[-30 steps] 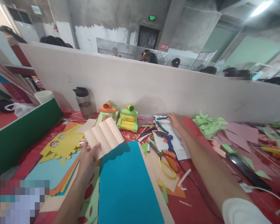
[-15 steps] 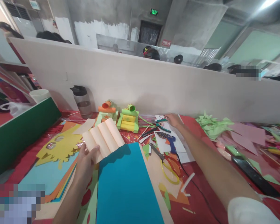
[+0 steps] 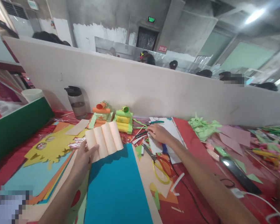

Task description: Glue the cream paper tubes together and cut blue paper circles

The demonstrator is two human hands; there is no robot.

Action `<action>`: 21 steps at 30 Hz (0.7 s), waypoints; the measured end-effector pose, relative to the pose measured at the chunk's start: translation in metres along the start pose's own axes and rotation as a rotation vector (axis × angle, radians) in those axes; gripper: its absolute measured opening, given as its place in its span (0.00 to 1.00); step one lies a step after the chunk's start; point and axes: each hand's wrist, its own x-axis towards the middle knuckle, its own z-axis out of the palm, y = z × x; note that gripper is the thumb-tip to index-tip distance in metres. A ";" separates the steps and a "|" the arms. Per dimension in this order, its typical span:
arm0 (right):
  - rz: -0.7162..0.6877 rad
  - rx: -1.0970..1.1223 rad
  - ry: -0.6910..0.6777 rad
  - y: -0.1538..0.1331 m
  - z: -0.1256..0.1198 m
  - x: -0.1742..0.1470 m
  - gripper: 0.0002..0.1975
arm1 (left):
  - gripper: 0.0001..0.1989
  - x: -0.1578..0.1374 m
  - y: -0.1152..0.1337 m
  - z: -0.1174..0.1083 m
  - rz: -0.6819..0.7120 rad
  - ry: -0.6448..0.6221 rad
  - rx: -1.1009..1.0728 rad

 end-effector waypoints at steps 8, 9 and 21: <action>-0.328 0.043 -0.007 -0.047 0.012 0.001 0.11 | 0.35 0.033 -0.011 0.007 0.218 -0.140 0.301; -0.348 0.037 -0.003 -0.051 0.012 0.002 0.11 | 0.34 0.035 -0.008 0.008 0.273 -0.120 0.336; -0.722 -0.225 0.112 -0.107 0.012 0.051 0.12 | 0.26 0.025 0.055 0.087 0.799 -1.051 0.836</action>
